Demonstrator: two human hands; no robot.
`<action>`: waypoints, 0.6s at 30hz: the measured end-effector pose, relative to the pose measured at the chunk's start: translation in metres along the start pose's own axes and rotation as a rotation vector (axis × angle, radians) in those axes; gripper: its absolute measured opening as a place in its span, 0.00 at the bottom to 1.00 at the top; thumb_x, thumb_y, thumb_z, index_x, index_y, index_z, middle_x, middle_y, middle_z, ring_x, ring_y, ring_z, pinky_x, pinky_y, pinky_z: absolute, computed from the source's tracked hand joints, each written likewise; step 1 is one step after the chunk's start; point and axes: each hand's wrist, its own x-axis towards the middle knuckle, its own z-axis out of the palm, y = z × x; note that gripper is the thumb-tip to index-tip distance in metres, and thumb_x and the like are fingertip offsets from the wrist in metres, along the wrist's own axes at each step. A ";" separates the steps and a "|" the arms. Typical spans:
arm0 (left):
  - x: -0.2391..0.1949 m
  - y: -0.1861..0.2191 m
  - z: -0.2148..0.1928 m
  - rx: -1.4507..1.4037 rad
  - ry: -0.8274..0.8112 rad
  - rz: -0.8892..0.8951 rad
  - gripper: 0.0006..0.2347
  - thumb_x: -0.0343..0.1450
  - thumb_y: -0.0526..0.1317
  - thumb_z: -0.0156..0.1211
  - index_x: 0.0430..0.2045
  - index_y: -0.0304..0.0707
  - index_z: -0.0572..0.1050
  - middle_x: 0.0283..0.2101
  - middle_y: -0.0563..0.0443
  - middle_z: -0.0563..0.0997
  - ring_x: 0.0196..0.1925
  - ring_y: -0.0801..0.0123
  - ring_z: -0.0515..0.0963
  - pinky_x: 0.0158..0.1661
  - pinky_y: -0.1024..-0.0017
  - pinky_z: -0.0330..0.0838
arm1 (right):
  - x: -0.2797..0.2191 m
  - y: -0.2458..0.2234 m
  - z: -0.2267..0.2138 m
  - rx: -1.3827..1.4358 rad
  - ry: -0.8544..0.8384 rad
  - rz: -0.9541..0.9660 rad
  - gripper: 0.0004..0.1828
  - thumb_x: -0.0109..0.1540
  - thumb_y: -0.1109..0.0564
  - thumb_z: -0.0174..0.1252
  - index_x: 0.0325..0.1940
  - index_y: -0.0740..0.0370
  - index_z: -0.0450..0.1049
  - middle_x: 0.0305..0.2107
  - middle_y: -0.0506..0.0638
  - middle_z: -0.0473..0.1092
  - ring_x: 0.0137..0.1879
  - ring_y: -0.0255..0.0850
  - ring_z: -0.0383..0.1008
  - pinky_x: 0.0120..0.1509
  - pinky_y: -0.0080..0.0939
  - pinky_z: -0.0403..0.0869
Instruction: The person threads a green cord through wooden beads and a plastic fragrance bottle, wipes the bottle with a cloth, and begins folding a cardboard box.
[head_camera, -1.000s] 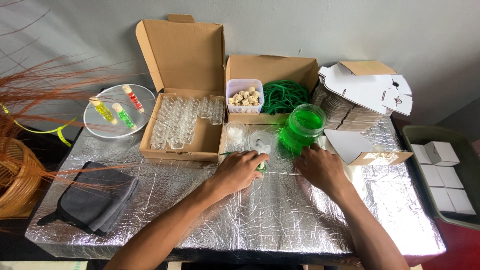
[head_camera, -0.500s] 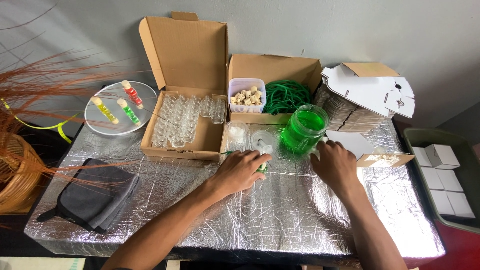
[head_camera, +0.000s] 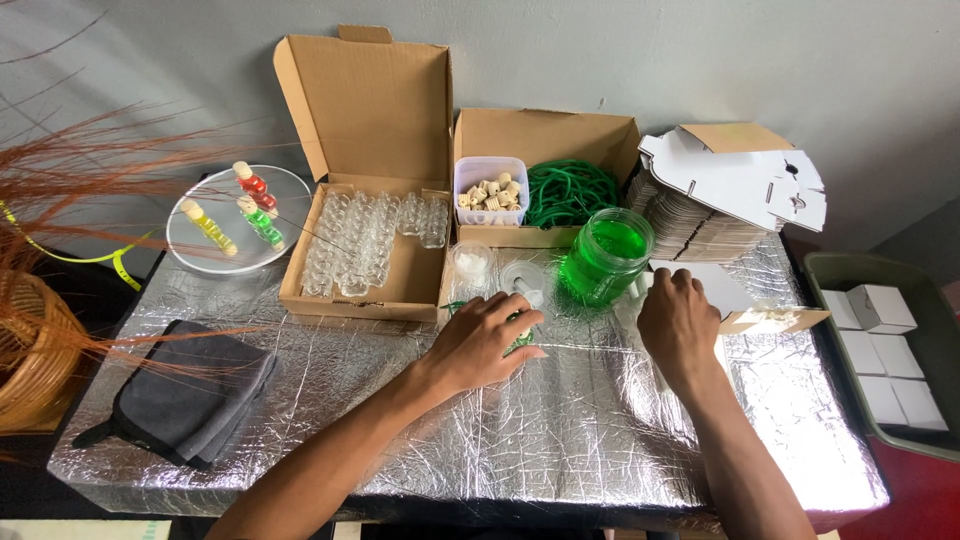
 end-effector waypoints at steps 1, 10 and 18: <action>0.000 -0.001 0.003 -0.001 0.000 0.001 0.14 0.72 0.46 0.63 0.49 0.42 0.77 0.42 0.42 0.80 0.42 0.58 0.81 0.40 0.62 0.77 | 0.001 0.002 0.006 -0.001 0.000 0.001 0.15 0.65 0.58 0.53 0.55 0.62 0.75 0.42 0.57 0.76 0.50 0.51 0.79 0.39 0.55 0.81; -0.001 -0.001 0.005 0.065 0.023 0.030 0.12 0.73 0.45 0.62 0.48 0.45 0.77 0.44 0.45 0.79 0.45 0.61 0.80 0.41 0.64 0.76 | 0.005 -0.003 0.012 0.036 -0.098 0.005 0.18 0.66 0.56 0.51 0.57 0.65 0.73 0.45 0.59 0.74 0.53 0.54 0.77 0.42 0.58 0.81; -0.003 -0.006 0.010 0.103 0.134 0.099 0.11 0.73 0.45 0.61 0.46 0.43 0.78 0.44 0.46 0.78 0.46 0.60 0.80 0.42 0.62 0.77 | 0.010 0.000 -0.005 0.229 -0.184 -0.001 0.27 0.63 0.63 0.50 0.67 0.67 0.63 0.57 0.71 0.63 0.53 0.68 0.77 0.43 0.68 0.80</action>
